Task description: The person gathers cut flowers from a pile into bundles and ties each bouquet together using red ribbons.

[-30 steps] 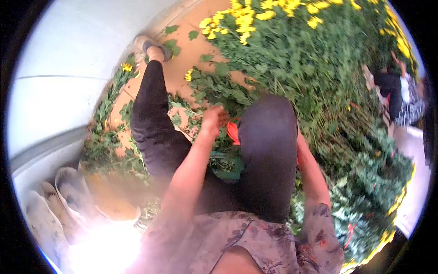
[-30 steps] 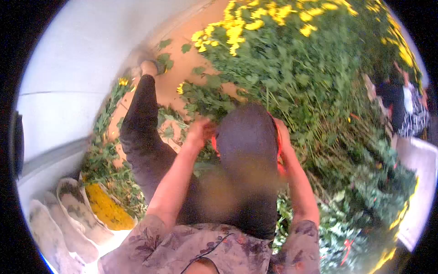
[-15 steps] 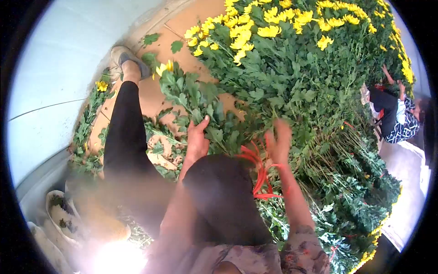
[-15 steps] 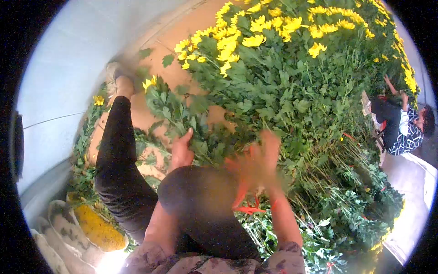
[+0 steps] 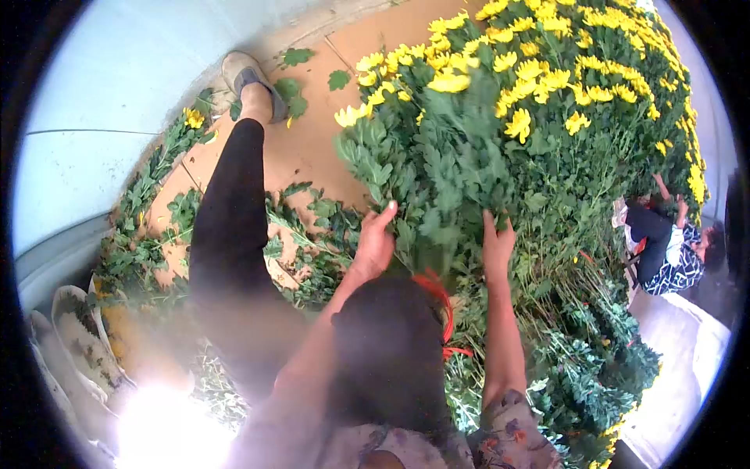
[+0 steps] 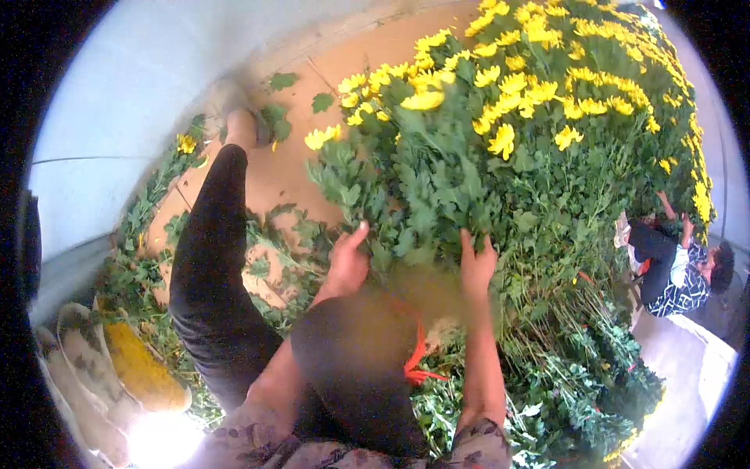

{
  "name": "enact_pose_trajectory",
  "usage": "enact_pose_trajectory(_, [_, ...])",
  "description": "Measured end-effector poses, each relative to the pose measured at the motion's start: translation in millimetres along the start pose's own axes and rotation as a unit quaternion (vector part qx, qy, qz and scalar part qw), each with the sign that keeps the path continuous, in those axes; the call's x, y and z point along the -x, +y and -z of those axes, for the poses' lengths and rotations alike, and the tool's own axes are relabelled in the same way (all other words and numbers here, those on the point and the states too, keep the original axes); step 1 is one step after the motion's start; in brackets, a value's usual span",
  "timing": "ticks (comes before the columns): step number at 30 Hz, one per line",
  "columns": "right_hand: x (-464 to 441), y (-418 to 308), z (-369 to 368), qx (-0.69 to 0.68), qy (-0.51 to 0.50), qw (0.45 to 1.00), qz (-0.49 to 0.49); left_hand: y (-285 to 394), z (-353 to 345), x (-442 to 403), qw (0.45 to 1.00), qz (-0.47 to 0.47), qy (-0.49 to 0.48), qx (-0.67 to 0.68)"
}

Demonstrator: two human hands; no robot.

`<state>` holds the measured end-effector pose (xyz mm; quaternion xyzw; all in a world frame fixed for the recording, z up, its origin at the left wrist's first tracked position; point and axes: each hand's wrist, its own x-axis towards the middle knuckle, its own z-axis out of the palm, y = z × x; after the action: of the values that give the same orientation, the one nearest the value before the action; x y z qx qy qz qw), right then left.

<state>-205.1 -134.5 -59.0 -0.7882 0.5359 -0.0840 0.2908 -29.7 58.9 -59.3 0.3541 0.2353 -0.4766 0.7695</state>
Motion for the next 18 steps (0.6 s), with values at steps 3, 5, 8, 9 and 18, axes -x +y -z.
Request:
enact_pose_trajectory(3, [33,-74,15,-0.242,-0.022,0.969,-0.052,2,3,12,0.997,-0.018,0.053,0.058])
enact_pose_trajectory(5, [52,-84,16,-0.264,-0.023,0.963,-0.052,-1,13,5,0.996,-0.002,0.071,0.046])
enact_pose_trajectory(8, [69,-93,17,-0.227,-0.042,0.969,-0.09,4,6,12,0.996,-0.021,0.074,0.044])
enact_pose_trajectory(9, [76,-104,19,-0.186,-0.038,0.973,-0.128,6,4,15,0.995,-0.037,0.085,0.031])
enact_pose_trajectory(18, [136,-75,-32,-0.178,-0.15,0.972,-0.027,12,12,17,0.999,0.013,-0.022,0.041])
